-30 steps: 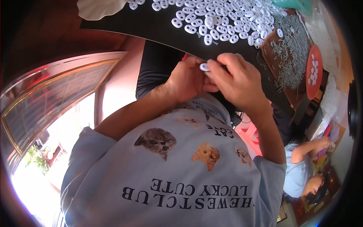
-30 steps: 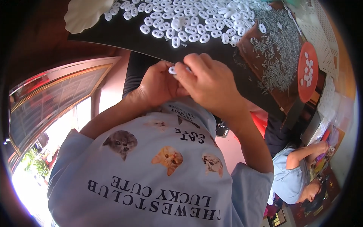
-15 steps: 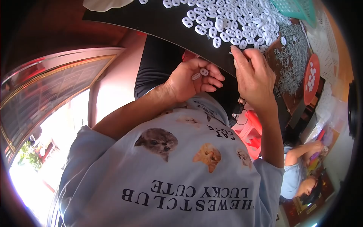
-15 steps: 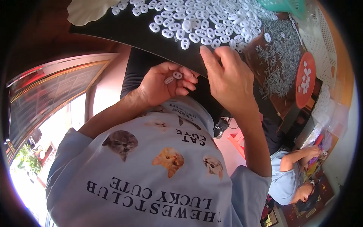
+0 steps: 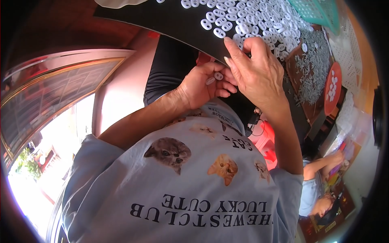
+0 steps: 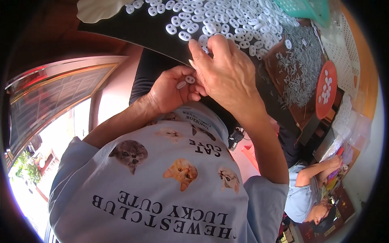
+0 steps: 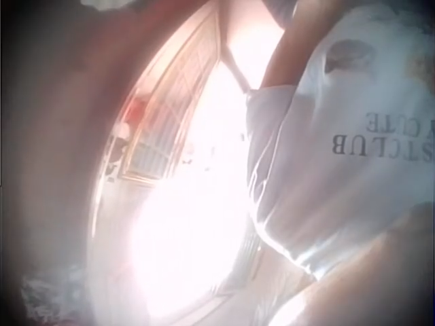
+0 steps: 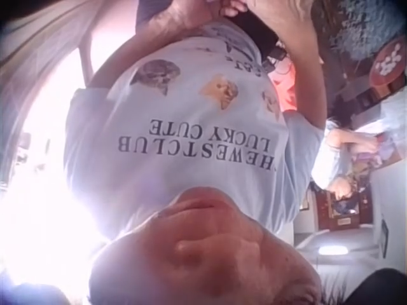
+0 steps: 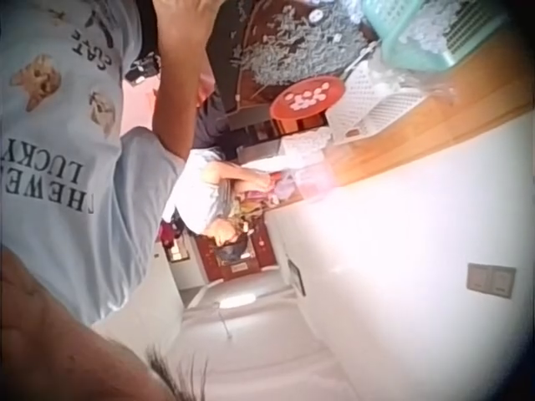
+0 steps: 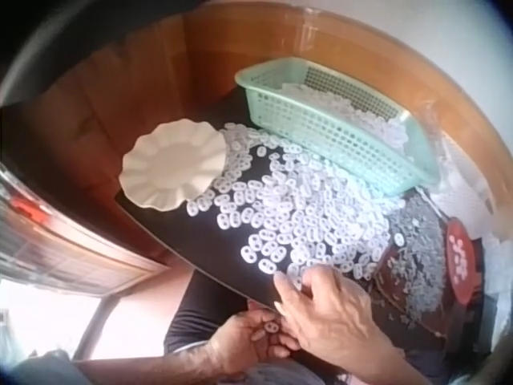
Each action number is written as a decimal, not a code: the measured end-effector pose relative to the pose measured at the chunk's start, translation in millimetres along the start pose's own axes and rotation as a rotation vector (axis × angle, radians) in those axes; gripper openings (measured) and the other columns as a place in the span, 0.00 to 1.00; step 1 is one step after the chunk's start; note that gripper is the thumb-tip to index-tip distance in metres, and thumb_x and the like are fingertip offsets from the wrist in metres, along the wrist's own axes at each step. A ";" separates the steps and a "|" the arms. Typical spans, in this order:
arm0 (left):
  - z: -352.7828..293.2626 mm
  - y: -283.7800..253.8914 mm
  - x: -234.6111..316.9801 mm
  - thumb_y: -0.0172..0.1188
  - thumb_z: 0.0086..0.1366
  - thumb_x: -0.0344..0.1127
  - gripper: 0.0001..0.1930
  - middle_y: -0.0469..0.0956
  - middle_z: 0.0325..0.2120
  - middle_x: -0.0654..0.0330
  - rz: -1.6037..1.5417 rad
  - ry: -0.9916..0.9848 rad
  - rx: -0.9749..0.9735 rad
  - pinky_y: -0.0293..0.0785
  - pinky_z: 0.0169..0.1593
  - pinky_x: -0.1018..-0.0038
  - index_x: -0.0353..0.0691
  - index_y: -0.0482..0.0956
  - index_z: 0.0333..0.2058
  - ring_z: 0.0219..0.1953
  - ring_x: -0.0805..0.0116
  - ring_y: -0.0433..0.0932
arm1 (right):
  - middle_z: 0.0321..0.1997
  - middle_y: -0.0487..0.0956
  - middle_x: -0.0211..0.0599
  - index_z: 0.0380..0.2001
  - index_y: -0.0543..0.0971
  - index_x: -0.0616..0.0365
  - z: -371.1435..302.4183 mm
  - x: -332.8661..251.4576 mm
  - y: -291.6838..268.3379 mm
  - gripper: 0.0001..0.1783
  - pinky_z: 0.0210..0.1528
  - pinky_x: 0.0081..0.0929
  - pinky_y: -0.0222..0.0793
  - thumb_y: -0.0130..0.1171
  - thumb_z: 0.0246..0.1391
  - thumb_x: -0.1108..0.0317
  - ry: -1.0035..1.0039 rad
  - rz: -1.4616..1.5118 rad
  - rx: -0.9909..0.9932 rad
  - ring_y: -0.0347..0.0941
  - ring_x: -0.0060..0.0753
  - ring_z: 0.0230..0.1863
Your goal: Manually assembling small white plastic components with metal parts on a table.
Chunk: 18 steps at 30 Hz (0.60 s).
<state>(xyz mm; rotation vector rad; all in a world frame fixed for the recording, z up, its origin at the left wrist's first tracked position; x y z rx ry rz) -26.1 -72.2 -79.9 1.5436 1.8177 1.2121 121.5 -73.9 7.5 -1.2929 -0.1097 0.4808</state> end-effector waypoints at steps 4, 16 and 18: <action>-0.6 2.0 1.3 0.40 0.68 0.40 0.18 0.80 0.34 0.53 0.018 0.027 0.069 0.75 0.42 0.69 0.32 0.76 0.38 0.36 0.60 0.80 | 0.35 0.67 0.33 0.52 0.78 0.45 -2.2 -1.2 -0.2 0.22 0.31 0.33 0.71 0.64 0.51 0.65 0.008 -0.010 0.003 0.71 0.35 0.35; 3.7 -2.7 0.1 0.40 0.68 0.41 0.19 0.81 0.35 0.52 0.030 0.038 0.055 0.76 0.42 0.70 0.34 0.77 0.36 0.36 0.61 0.81 | 0.35 0.69 0.34 0.49 0.82 0.46 -45.4 13.2 -25.0 0.21 0.34 0.32 0.69 0.66 0.49 0.68 0.081 -0.069 -0.054 0.71 0.36 0.34; 5.1 -2.5 -0.8 0.39 0.69 0.42 0.19 0.81 0.35 0.51 0.030 0.038 0.053 0.76 0.42 0.70 0.34 0.77 0.36 0.36 0.61 0.81 | 0.35 0.69 0.34 0.49 0.82 0.46 -57.2 24.0 -26.8 0.21 0.35 0.31 0.69 0.66 0.49 0.68 0.113 -0.106 -0.047 0.71 0.36 0.34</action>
Point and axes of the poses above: each hand's wrist, its own z-axis towards the middle knuckle, its own y-axis out of the palm, x = y × z, the point moved 2 cm from there along z, towards the middle knuckle
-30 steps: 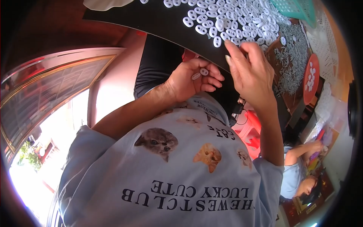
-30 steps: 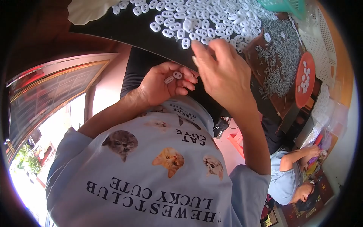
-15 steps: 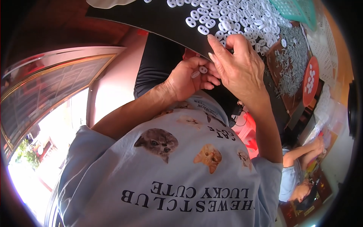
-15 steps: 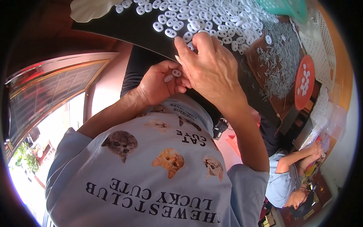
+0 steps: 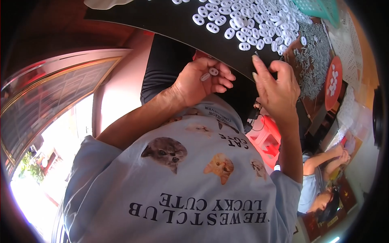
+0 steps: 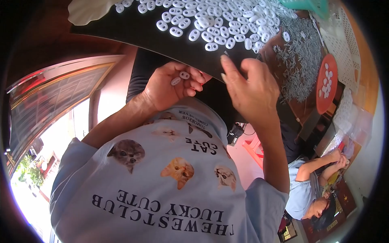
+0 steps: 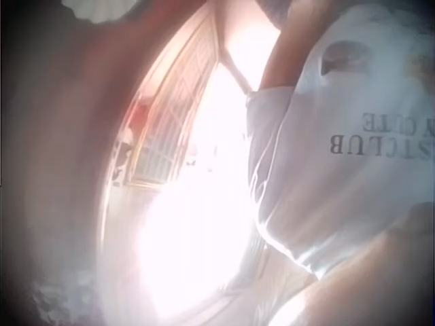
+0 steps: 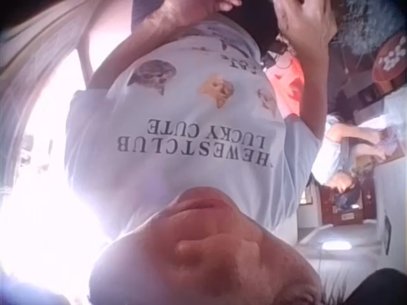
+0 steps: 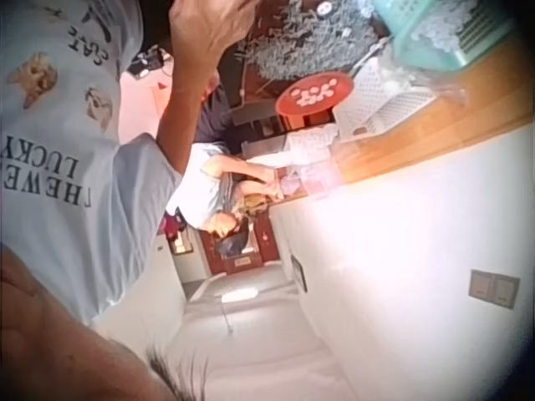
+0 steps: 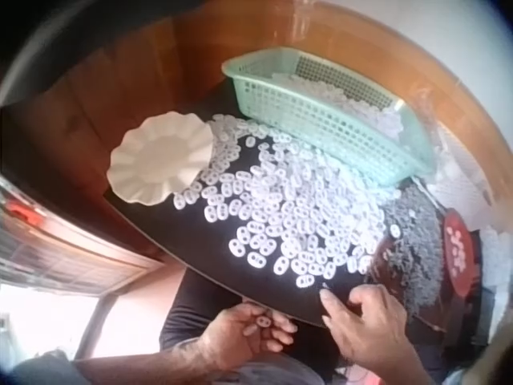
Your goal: Manually assembling small white plastic components with metal parts on a table.
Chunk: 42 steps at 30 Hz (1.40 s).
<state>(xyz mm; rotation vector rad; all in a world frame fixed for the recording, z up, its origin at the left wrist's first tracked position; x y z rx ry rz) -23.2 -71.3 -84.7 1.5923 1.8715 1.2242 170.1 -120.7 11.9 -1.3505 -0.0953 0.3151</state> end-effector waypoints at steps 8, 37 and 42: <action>0.1 1.7 -0.7 0.39 0.69 0.42 0.20 0.81 0.35 0.51 0.060 0.013 0.021 0.76 0.41 0.71 0.34 0.76 0.37 0.35 0.62 0.81 | 0.35 0.69 0.33 0.49 0.81 0.49 -6.4 14.9 -4.8 0.20 0.34 0.31 0.70 0.66 0.51 0.65 0.048 0.000 0.077 0.72 0.35 0.34; -2.9 8.5 1.3 0.35 0.70 0.44 0.23 0.79 0.37 0.51 -0.099 0.030 -0.012 0.80 0.43 0.64 0.31 0.74 0.42 0.38 0.58 0.80 | 0.39 0.72 0.31 0.53 0.78 0.51 28.4 -38.5 12.5 0.22 0.34 0.31 0.71 0.63 0.53 0.60 -0.110 0.084 -0.044 0.71 0.35 0.34; -1.8 10.3 0.2 0.35 0.70 0.44 0.22 0.78 0.36 0.52 -0.121 0.059 0.081 0.80 0.45 0.63 0.33 0.73 0.40 0.38 0.58 0.80 | 0.39 0.73 0.32 0.50 0.79 0.53 23.7 -45.2 15.5 0.21 0.34 0.30 0.72 0.64 0.51 0.65 -0.157 0.167 -0.017 0.72 0.35 0.34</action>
Point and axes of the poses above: each hand's wrist, its own z-axis towards the middle knuckle, its own y-axis out of the palm, x = y × z, the point moved 2 cm from there along z, towards the middle knuckle
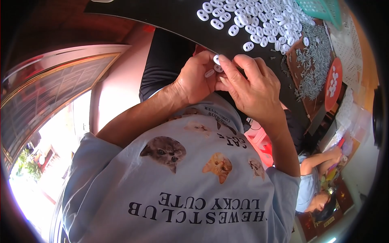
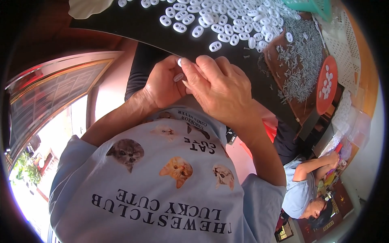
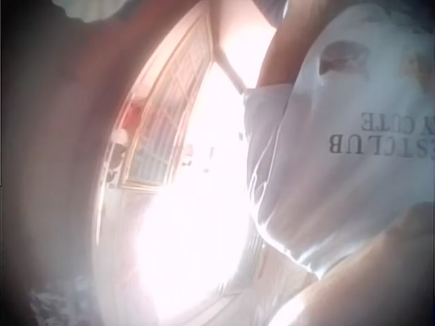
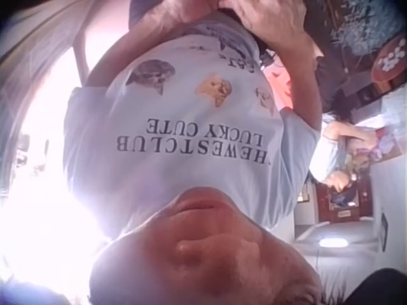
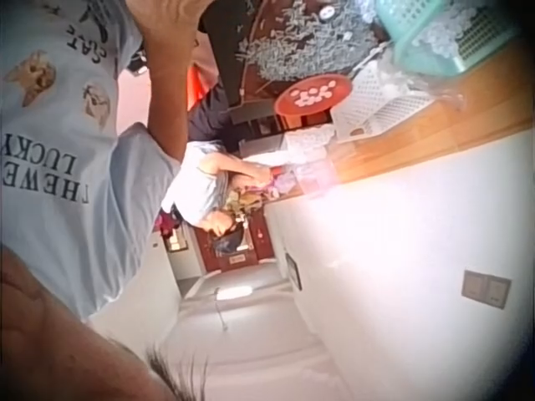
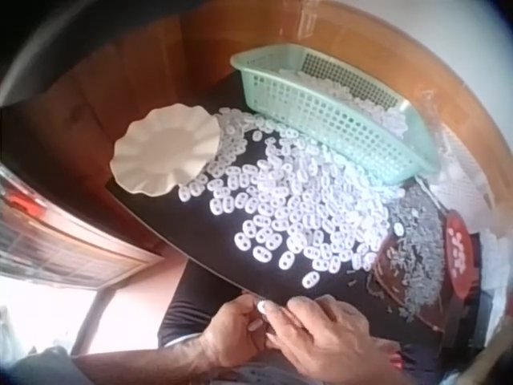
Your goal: Manually assembling small white plastic components with metal parts on a table.
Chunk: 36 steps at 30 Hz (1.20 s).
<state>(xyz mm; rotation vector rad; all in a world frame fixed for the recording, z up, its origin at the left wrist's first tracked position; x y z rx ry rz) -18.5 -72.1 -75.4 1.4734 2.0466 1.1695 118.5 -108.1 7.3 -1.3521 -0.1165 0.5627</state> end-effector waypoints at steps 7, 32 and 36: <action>3.6 -8.2 1.1 0.34 0.68 0.43 0.25 0.80 0.39 0.47 0.108 -0.065 -0.112 0.79 0.44 0.68 0.28 0.76 0.40 0.40 0.56 0.81 | 0.42 0.72 0.37 0.52 0.76 0.56 2.9 36.7 -9.7 0.22 0.35 0.33 0.71 0.62 0.54 0.63 0.130 -0.196 0.159 0.72 0.39 0.38; -0.3 -7.3 0.7 0.35 0.69 0.42 0.22 0.80 0.35 0.50 -0.100 -0.041 -0.146 0.79 0.44 0.64 0.31 0.75 0.39 0.39 0.56 0.81 | 0.47 0.72 0.33 0.51 0.78 0.53 -8.5 -3.1 3.6 0.25 0.45 0.36 0.65 0.68 0.48 0.63 -0.059 0.086 0.062 0.71 0.40 0.43; -2.7 -3.7 3.0 0.37 0.68 0.44 0.22 0.80 0.35 0.51 0.065 -0.043 -0.077 0.79 0.43 0.65 0.32 0.76 0.37 0.38 0.54 0.82 | 0.49 0.72 0.41 0.52 0.77 0.56 -12.2 18.5 -7.8 0.23 0.47 0.39 0.64 0.63 0.53 0.64 0.111 -0.096 0.130 0.69 0.44 0.45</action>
Point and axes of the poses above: each hand's wrist, its own z-axis towards the middle knuckle, its own y-axis out of the palm, x = y × z, the point moved 2 cm from there along z, towards the middle knuckle
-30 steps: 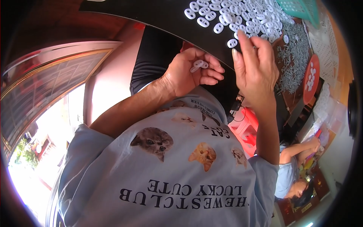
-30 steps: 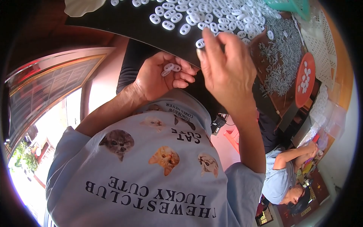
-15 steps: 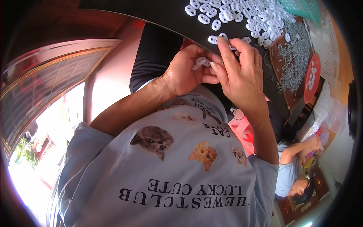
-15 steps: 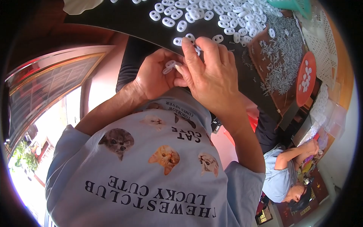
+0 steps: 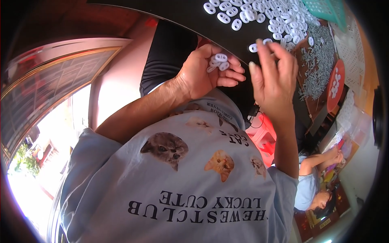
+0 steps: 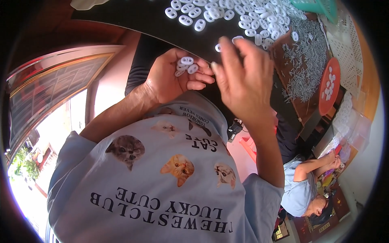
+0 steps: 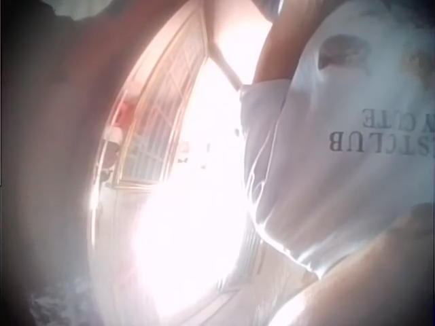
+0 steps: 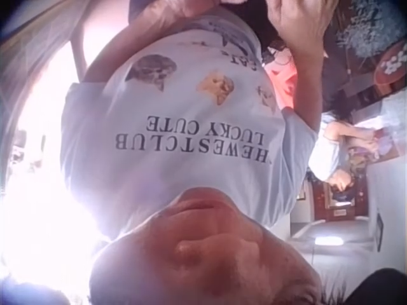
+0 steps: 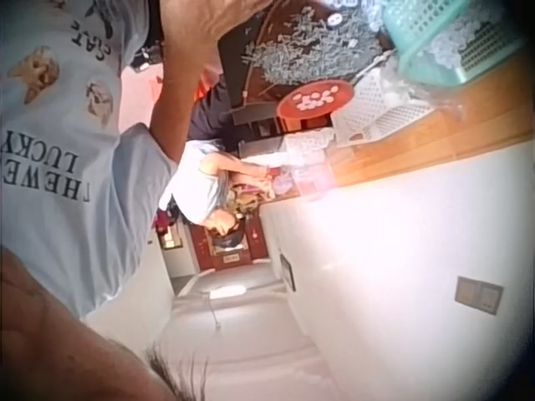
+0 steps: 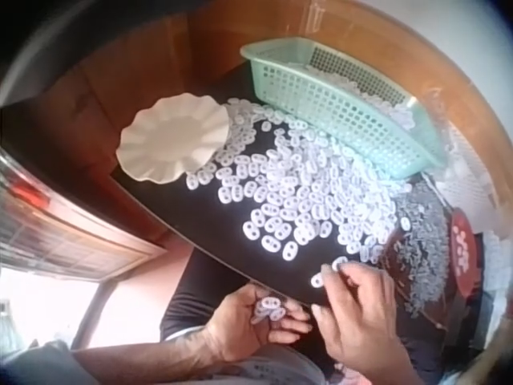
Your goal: Manually assembling small white plastic components with metal parts on a table.
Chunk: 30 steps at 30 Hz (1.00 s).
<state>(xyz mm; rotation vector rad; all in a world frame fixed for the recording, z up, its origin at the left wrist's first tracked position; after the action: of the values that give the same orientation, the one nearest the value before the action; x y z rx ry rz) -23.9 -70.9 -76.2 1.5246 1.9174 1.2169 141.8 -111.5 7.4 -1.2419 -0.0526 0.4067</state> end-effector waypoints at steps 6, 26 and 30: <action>2.7 1.3 -1.0 0.37 0.68 0.44 0.21 0.80 0.33 0.53 0.011 0.003 0.015 0.80 0.43 0.65 0.33 0.76 0.37 0.37 0.55 0.82 | 0.53 0.72 0.39 0.54 0.75 0.57 2.0 -2.6 2.6 0.22 0.51 0.39 0.62 0.61 0.55 0.64 0.031 -0.060 -0.087 0.69 0.43 0.48; -1.6 -7.2 4.2 0.40 0.68 0.44 0.21 0.81 0.36 0.53 0.000 0.026 0.037 0.78 0.43 0.66 0.35 0.78 0.39 0.40 0.57 0.81 | 0.56 0.70 0.37 0.54 0.73 0.53 47.9 -1.5 28.8 0.27 0.50 0.43 0.64 0.62 0.53 0.57 -0.105 -0.075 -0.033 0.67 0.45 0.52; -5.6 -7.0 7.5 0.40 0.68 0.44 0.21 0.81 0.35 0.54 -0.012 0.046 0.051 0.78 0.42 0.66 0.33 0.77 0.40 0.39 0.58 0.81 | 0.58 0.69 0.36 0.54 0.73 0.54 37.7 -12.6 28.3 0.27 0.51 0.40 0.64 0.63 0.51 0.58 -0.127 -0.054 -0.048 0.67 0.42 0.52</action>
<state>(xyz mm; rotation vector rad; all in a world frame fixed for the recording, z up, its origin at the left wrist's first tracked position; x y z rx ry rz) -34.5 -66.2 -77.5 1.5206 1.9991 1.2165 112.7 -74.0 -4.1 -1.2581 -0.2047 0.4396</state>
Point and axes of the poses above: each hand's wrist, its own z-axis towards the middle knuckle, its own y-axis out of the palm, x = y × z, the point moved 2 cm from there along z, towards the middle knuckle
